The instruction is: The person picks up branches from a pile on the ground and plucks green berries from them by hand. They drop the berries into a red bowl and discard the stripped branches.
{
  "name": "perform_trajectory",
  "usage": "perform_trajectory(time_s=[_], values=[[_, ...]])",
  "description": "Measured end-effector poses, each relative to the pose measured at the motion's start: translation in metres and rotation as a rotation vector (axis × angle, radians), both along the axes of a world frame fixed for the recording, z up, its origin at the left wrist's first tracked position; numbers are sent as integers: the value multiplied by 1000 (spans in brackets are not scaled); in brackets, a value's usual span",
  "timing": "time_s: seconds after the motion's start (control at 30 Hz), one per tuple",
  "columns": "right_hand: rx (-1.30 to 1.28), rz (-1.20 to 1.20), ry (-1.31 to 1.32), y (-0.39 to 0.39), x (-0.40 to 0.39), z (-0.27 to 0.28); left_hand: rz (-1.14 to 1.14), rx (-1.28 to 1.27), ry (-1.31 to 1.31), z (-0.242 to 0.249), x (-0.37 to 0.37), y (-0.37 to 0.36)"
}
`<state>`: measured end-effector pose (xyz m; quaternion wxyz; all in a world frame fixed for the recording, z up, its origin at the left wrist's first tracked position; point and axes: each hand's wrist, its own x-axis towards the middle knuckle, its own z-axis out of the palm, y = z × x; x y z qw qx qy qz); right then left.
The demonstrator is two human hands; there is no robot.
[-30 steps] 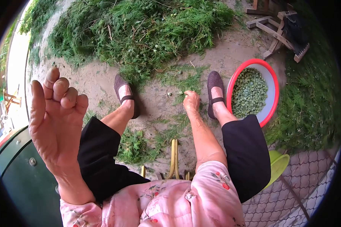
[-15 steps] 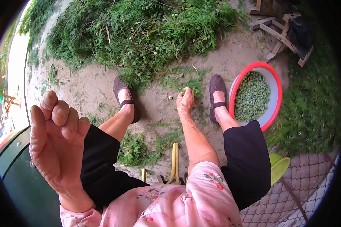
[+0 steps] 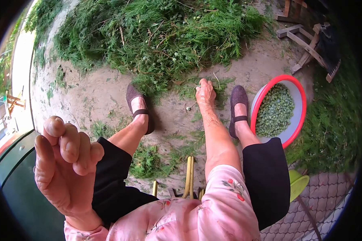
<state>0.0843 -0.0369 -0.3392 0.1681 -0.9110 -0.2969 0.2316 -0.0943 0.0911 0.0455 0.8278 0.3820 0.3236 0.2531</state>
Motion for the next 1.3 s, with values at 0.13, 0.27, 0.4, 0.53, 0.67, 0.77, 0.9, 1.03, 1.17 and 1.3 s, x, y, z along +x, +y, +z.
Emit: perform_trajectory(time_s=[0.13,0.27,0.4,0.53,0.67,0.77,0.9,1.03,1.17,1.3], values=[[268,-57,-72,-15,1,3,107,-66,47,7,7,-5],[552,-559,742,-14,-3,83,170,-88,124,12,14,-8],[681,-390,731,-4,-17,169,24,51,243,5,19,-13],[826,-207,689,1,-35,257,-248,873,418,-17,20,-19],[891,-72,609,-11,-56,327,-295,1157,569,-18,24,-36],[848,41,349,-28,-59,341,-463,1241,617,-4,17,-43],[750,-32,390,-58,-56,353,-637,1012,451,18,2,-46],[981,-269,974,-85,-52,362,-1068,980,344,9,-7,-55],[1126,-356,1314,-101,-53,369,-751,1117,189,-6,-11,-69],[1161,-358,1564,-108,-57,366,-618,737,-22,-4,-10,-74]])
